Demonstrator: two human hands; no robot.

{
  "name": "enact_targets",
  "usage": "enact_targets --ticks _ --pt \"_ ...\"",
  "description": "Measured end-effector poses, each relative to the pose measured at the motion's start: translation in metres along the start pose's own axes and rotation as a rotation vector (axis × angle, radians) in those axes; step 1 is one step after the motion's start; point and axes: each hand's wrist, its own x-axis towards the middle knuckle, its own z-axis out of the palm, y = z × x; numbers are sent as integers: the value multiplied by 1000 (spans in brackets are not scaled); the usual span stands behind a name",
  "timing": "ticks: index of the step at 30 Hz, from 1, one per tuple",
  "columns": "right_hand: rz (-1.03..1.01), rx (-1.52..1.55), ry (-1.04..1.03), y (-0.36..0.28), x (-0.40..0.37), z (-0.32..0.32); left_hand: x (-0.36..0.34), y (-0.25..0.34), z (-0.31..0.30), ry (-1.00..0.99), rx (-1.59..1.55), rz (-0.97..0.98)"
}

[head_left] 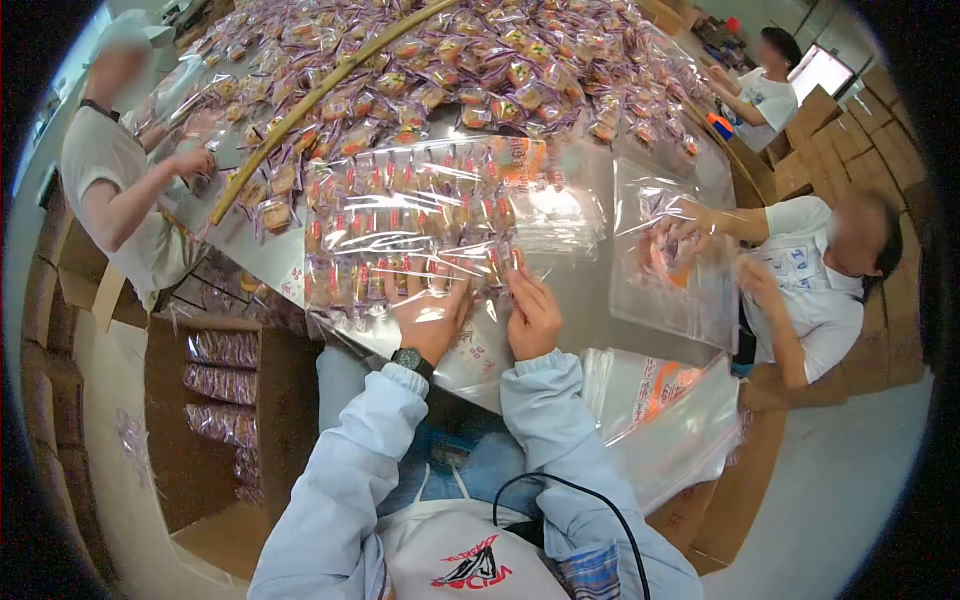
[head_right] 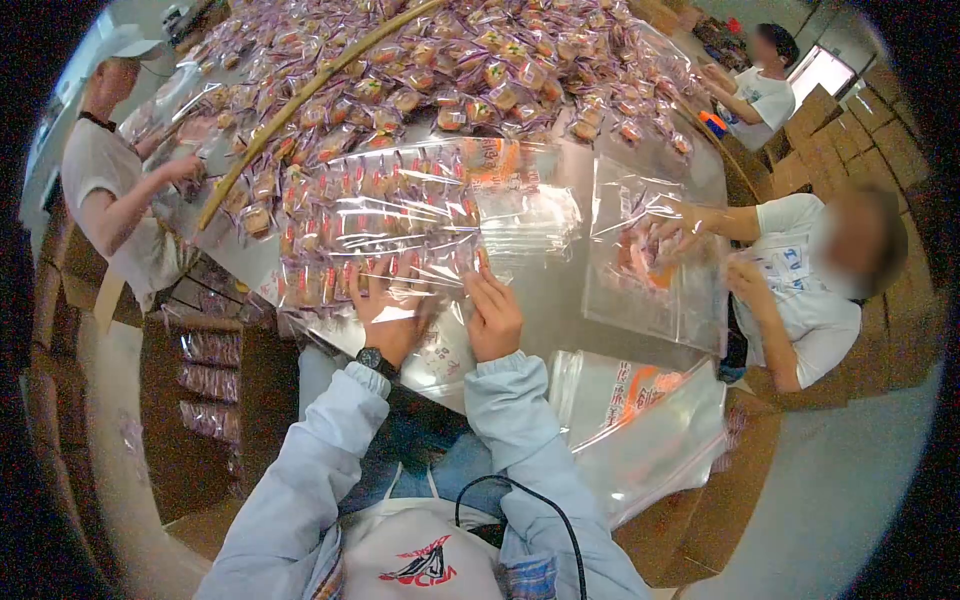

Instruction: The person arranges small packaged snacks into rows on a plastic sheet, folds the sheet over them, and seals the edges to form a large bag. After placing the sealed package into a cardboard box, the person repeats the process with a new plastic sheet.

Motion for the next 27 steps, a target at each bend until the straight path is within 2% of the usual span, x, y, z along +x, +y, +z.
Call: enact_targets --ticks 1,5,9,12,13,15,18,20,21,22,24,25,27 --pt "-2 0 9 -1 -2 0 3 0 -1 78 51 37" --pt "-44 -3 42 0 -4 1 9 -2 8 111 -10 10" --pt "-17 -32 -18 0 -7 -8 10 -2 15 -48 11 -73" --pt "117 25 1 3 1 -5 18 1 9 -41 -18 -45" --pt "150 21 81 2 2 -4 20 5 1 -144 -23 -71" --pt "222 11 251 -2 4 0 16 9 2 -54 51 -16" --pt "695 248 140 14 -25 4 -9 14 6 0 21 82" --pt "580 182 137 9 -26 1 -32 22 14 102 -84 179" --pt "521 151 130 7 -27 0 -36 25 6 73 -113 307" --pt "485 133 136 11 -29 0 -30 28 4 33 -177 330" --pt "404 97 141 15 -31 -3 -13 41 5 -41 -306 367" --pt "412 125 131 13 -30 -6 -10 48 8 -106 -387 260" --pt "434 180 107 2 -36 -13 -4 55 2 -80 -281 258"
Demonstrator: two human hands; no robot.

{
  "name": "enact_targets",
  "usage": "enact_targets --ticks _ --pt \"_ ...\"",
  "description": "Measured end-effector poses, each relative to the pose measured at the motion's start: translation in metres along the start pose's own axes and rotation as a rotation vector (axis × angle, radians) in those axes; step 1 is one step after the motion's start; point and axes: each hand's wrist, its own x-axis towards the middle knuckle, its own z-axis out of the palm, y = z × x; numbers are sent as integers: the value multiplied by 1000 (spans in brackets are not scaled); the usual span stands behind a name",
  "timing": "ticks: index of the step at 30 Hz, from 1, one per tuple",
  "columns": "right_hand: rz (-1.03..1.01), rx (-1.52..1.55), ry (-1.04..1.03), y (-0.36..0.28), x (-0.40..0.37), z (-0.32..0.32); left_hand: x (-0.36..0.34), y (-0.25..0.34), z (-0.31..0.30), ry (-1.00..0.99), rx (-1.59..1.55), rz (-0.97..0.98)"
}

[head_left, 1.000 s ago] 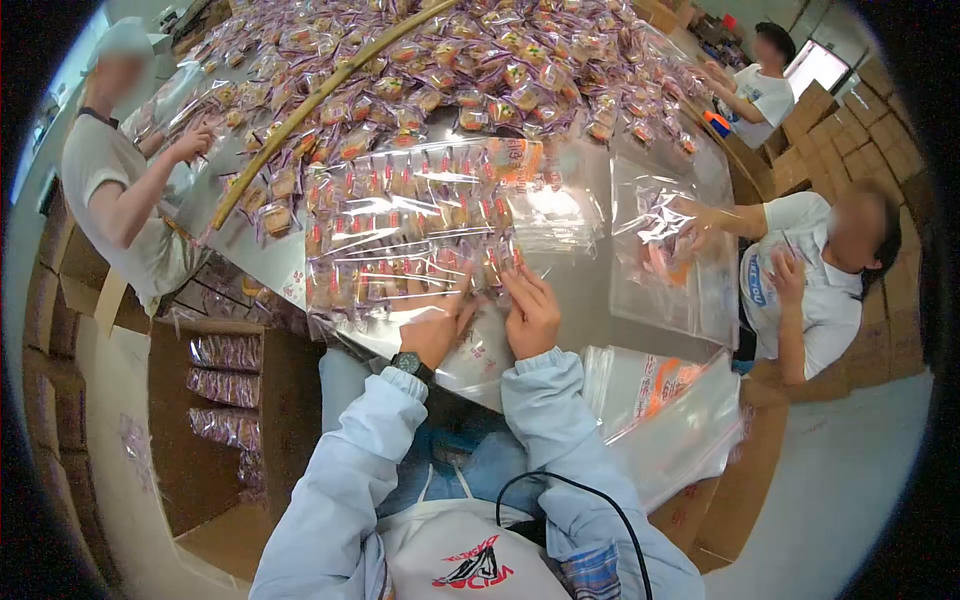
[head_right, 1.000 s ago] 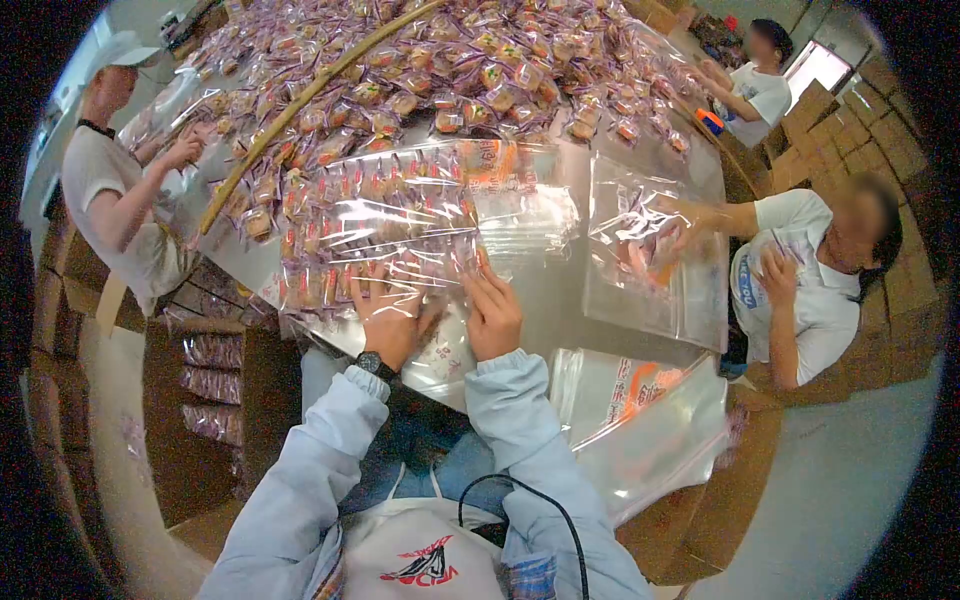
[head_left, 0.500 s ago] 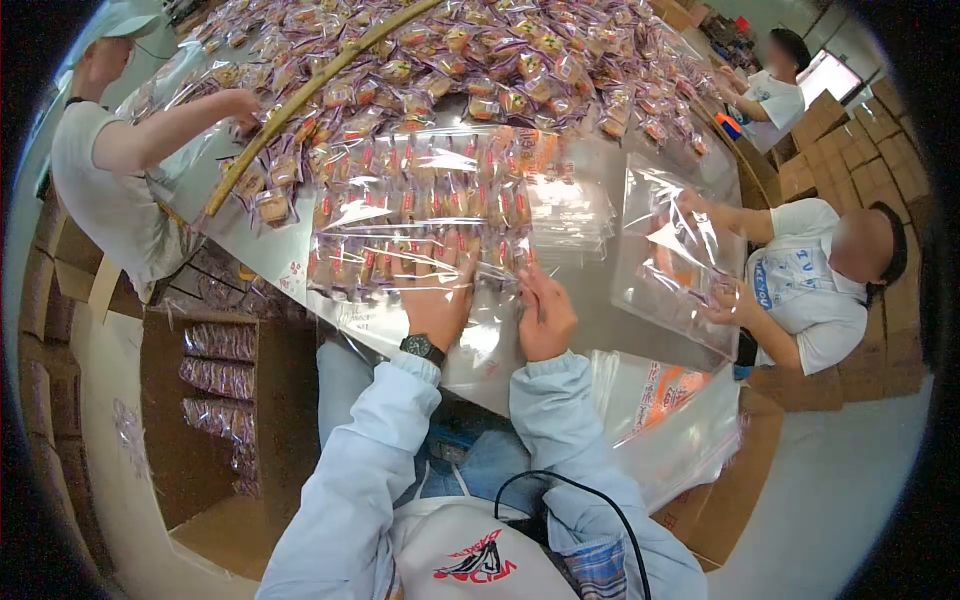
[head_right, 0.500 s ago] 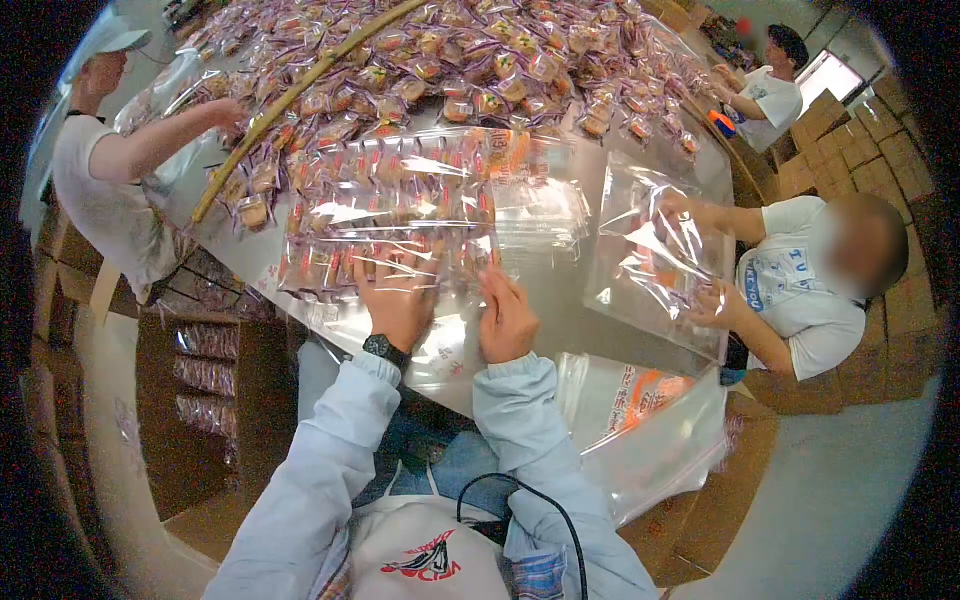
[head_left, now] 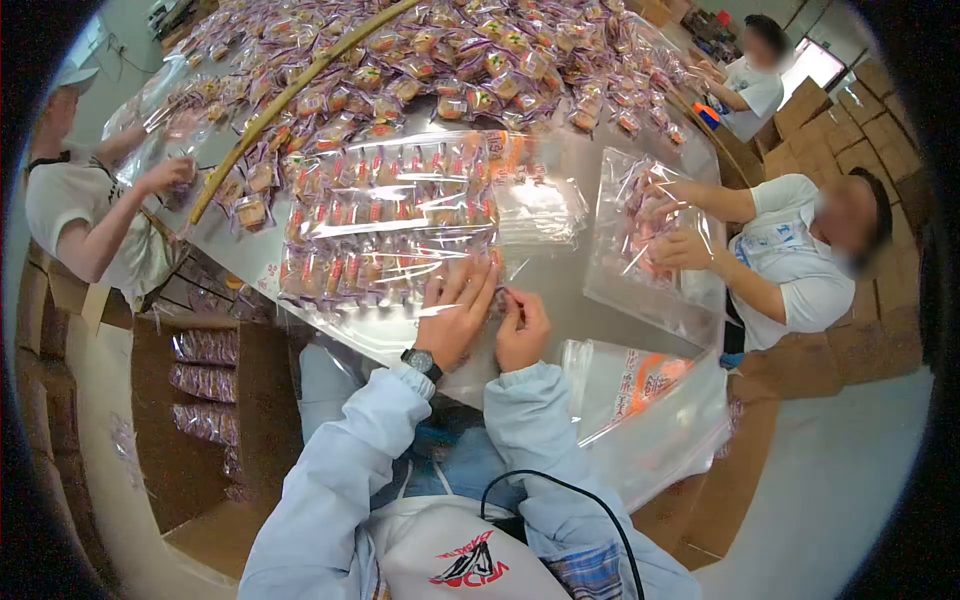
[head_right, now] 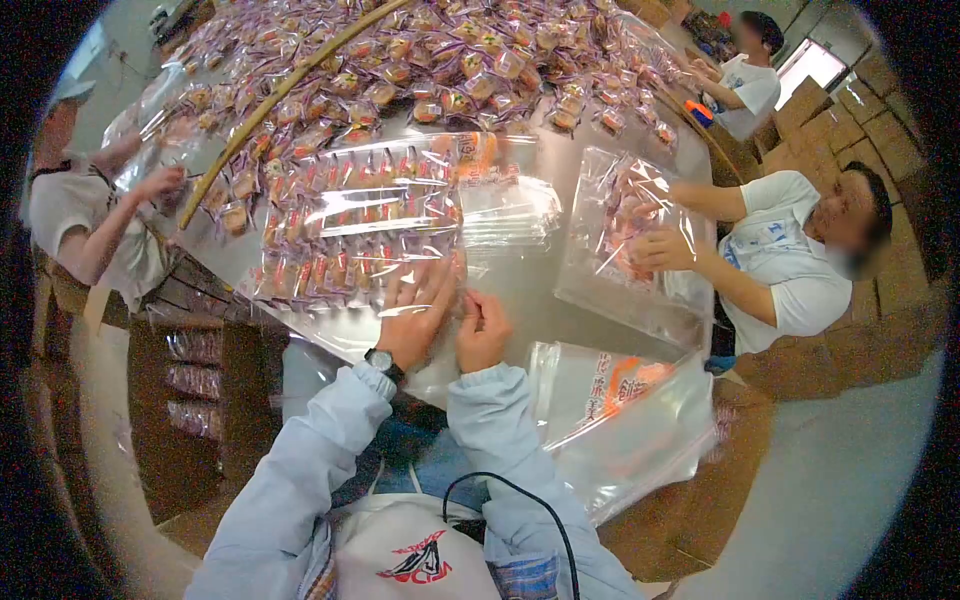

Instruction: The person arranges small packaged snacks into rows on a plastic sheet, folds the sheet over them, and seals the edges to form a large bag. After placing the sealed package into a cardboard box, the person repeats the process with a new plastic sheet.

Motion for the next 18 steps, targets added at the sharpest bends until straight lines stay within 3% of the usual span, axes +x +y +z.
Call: enact_targets --ticks 2,5,6,9,12,18 --pt "-27 -48 4 2 -5 -5 -1 0 11 50 74 19" --pt "-69 -96 10 5 -14 -11 -5 11 8 -49 15 -66" --pt "-90 -107 8 6 -16 -12 -6 2 21 32 -10 -11" --pt "-42 -88 -2 6 -21 -14 -6 -3 29 30 -134 -40" --pt "46 47 -9 -11 -27 -16 -5 -10 19 53 65 57" --pt "-10 12 -16 -9 -32 -17 -4 -21 35 10 -153 -33"
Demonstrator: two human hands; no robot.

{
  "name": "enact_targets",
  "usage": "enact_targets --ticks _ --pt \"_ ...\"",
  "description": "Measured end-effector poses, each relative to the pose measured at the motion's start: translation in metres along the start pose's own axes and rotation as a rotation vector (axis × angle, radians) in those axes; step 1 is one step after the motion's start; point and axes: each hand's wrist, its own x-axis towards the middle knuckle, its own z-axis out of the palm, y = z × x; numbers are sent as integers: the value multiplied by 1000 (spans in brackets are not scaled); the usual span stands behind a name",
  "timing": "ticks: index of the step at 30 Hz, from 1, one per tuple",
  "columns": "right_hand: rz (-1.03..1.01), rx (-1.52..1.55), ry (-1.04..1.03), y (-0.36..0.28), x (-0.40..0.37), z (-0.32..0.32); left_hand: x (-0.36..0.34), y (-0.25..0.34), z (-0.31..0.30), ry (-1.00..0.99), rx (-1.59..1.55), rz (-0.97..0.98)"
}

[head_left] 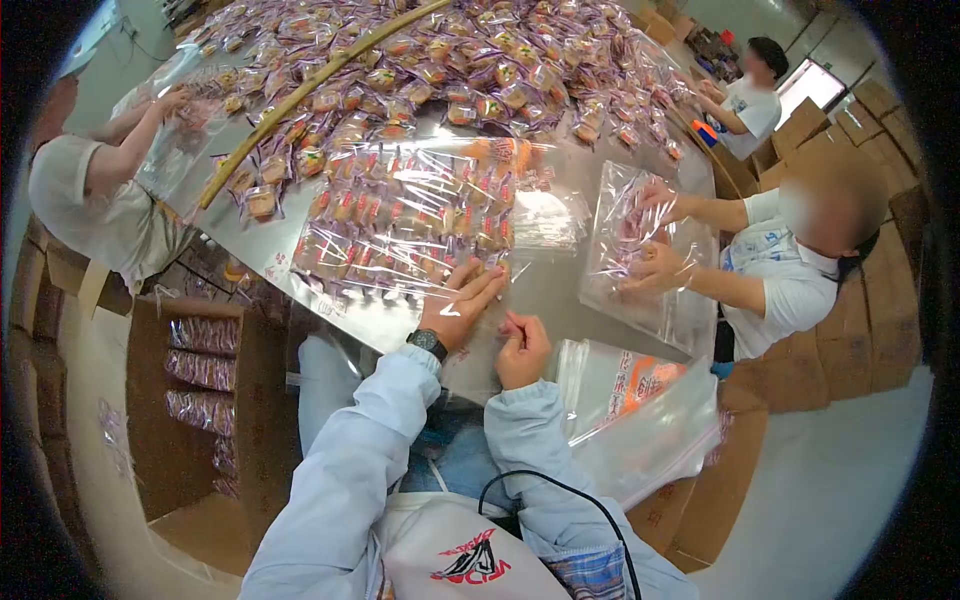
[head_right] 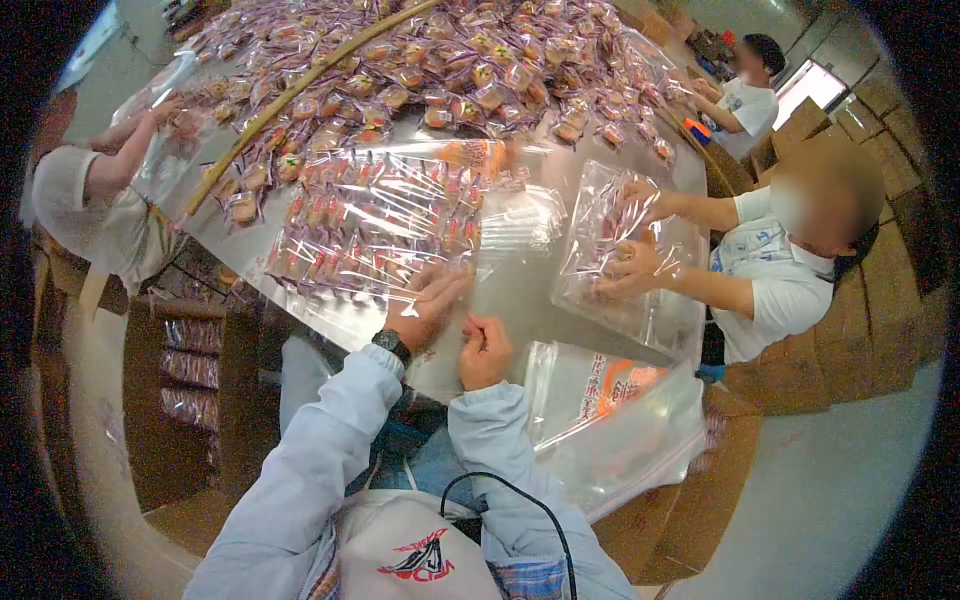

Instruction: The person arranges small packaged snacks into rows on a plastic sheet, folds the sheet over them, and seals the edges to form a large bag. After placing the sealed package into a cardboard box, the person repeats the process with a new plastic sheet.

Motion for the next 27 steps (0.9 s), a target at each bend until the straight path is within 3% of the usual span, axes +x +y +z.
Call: enact_targets --ticks 6,9,11,12,15,18,21,22,25,26,27 --pt "-7 -110 -50 21 4 -3 5 14 -5 -75 39 -26" --pt "-34 -32 41 15 8 -1 -2 35 -25 -82 199 61" --pt "-64 -78 219 -12 1 3 -22 62 -52 -146 340 61" --pt "-79 -103 311 -23 -2 3 -39 65 -63 -87 280 151" --pt "-250 -165 -5 -23 -31 -9 -90 54 -92 26 -229 86" --pt "-515 -113 -537 -68 -41 14 -125 40 -141 427 -55 -357" --pt "-743 -158 -671 -87 -34 62 -125 5 -172 753 290 -703" --pt "-771 -175 -690 -90 -29 79 -127 -10 -178 658 446 -673" --pt "-834 -425 -707 -94 -20 126 -130 -29 -191 371 -84 -967" --pt "-977 -481 -549 -95 -16 138 -135 -33 -189 395 -113 -937" --pt "-913 -506 -532 -98 -18 143 -140 -38 -184 421 -144 -905"
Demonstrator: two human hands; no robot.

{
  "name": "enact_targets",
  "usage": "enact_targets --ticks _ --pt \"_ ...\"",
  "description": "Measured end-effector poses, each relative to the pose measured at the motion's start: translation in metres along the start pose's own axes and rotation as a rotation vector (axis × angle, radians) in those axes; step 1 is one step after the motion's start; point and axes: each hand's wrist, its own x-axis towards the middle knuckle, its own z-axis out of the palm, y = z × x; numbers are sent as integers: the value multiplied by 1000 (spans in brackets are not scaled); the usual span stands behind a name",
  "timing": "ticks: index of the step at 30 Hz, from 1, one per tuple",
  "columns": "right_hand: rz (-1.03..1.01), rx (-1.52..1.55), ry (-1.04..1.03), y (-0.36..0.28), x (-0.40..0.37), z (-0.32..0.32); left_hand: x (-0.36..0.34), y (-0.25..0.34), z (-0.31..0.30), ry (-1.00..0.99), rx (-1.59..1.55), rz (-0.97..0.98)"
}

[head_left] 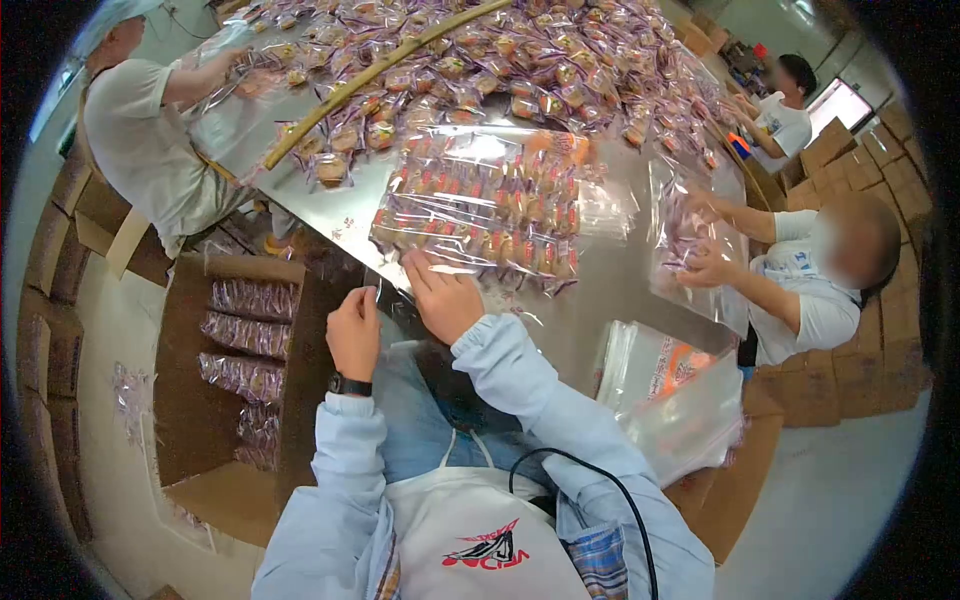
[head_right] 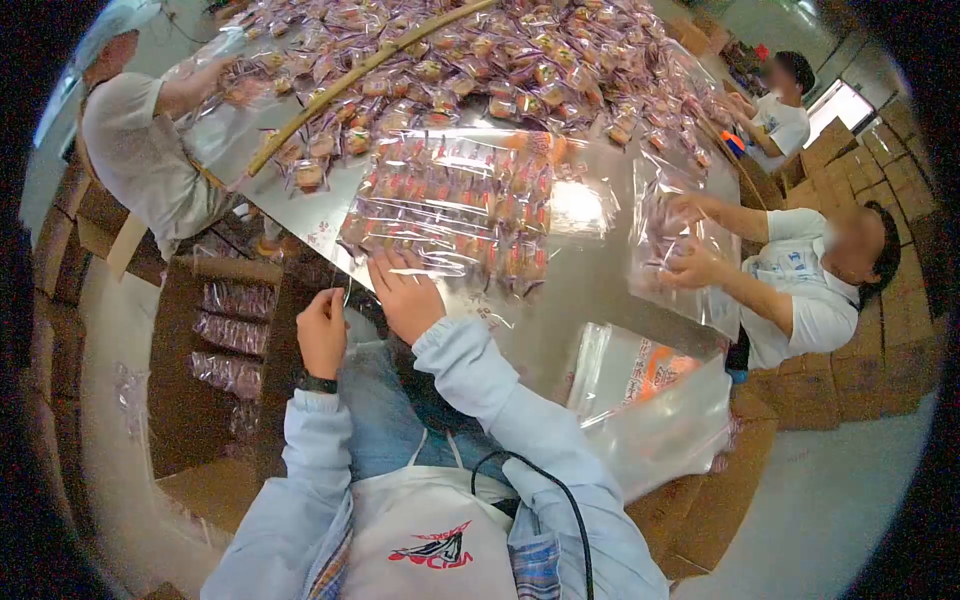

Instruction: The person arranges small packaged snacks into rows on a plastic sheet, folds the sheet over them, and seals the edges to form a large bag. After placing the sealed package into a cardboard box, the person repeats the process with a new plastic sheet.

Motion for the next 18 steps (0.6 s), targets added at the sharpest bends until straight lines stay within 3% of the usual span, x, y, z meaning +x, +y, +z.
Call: enact_targets --ticks 2,3,6,11,14,15,18 --pt "138 -9 -17 -14 0 4 -4 -15 2 10 -81 44" --pt "170 -43 41 -19 3 2 -10 -2 -7 -64 -9 -52" --pt "160 -8 129 -18 14 4 -33 -1 -8 -104 -91 -28" --pt "-21 -20 207 0 -8 11 -40 -4 -15 -170 -165 -177" --pt "-22 -32 205 -10 -2 10 -40 6 -20 -236 -111 -112" --pt "23 2 81 -15 -2 11 -39 13 -25 -267 -74 -75" --pt "71 58 10 -14 7 8 -37 20 -36 -327 -45 -106"
